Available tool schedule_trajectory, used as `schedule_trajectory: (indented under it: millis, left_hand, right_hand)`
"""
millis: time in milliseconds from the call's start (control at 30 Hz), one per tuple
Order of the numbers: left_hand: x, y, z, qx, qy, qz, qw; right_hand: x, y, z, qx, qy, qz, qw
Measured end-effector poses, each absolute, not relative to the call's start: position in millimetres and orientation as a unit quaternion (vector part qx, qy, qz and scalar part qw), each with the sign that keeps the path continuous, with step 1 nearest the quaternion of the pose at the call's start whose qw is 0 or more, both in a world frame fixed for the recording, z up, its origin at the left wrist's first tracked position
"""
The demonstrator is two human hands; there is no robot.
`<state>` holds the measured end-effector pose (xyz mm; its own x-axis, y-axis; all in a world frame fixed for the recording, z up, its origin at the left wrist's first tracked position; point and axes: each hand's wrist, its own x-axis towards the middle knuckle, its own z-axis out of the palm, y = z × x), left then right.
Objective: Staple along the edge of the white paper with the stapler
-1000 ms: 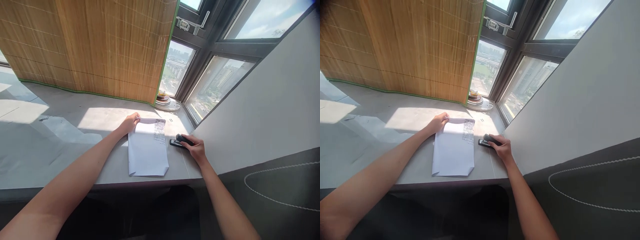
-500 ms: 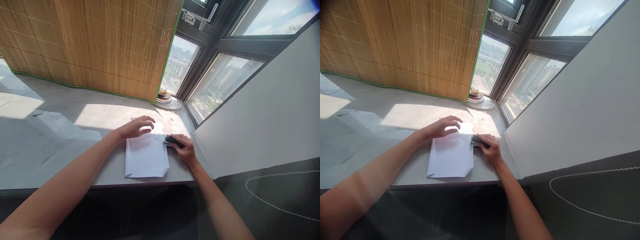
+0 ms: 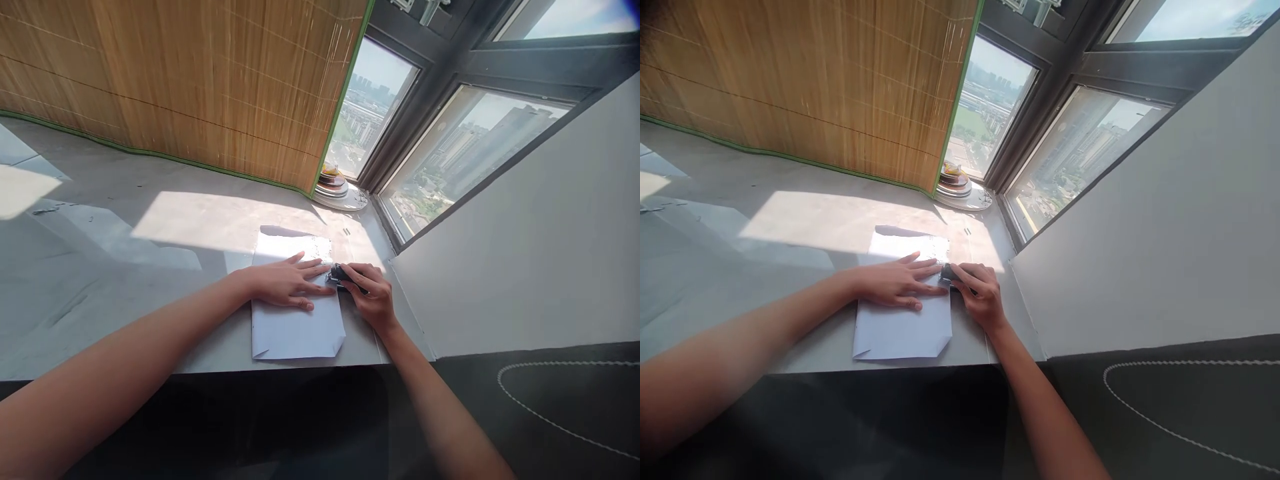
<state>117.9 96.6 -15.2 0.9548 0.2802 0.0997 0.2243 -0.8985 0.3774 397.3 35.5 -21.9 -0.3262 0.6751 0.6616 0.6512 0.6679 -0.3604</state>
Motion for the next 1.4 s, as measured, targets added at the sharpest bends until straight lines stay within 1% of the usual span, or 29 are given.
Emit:
schedule_trajectory:
  millis: [167,367,600,733,900,1167,1400]
  left_hand:
    - [120.2,95.5,-16.9,0.971,0.136,0.098,0.172]
    - [120.7,95.2,-18.0,0.973,0.141,0.093,0.16]
    - [121.5,94.4,-14.7,0.972,0.15,0.077,0.163]
    - [122.3,95.1,-16.1,0.969,0.153,0.076,0.179]
    - [123.5,96.1,-19.1,0.964,0.149,0.106,0.191]
    - [123.8,96.5,-19.8,0.966,0.14,0.118,0.181]
    - [123.8,95.6,-16.8,0.969,0.142,0.093,0.177]
  right_hand:
    - [396.1,35.4,-23.6,-0.41,-0.818,0.006,0.405]
    - [397.7,35.3,-25.8,-0.437,-0.807,-0.011,0.396]
    - [396.7,35.8,-24.1,-0.42,-0.813,0.004,0.402]
    - [395.6,35.8,-23.1,-0.434,-0.815,0.01,0.384]
    - [396.0,36.0,-24.3,-0.443,-0.818,0.001,0.368]
    - [395.8,36.2,-24.2,-0.43,-0.825,-0.008,0.367]
    - [396.6,35.5,-24.7,-0.435,-0.835,-0.028,0.336]
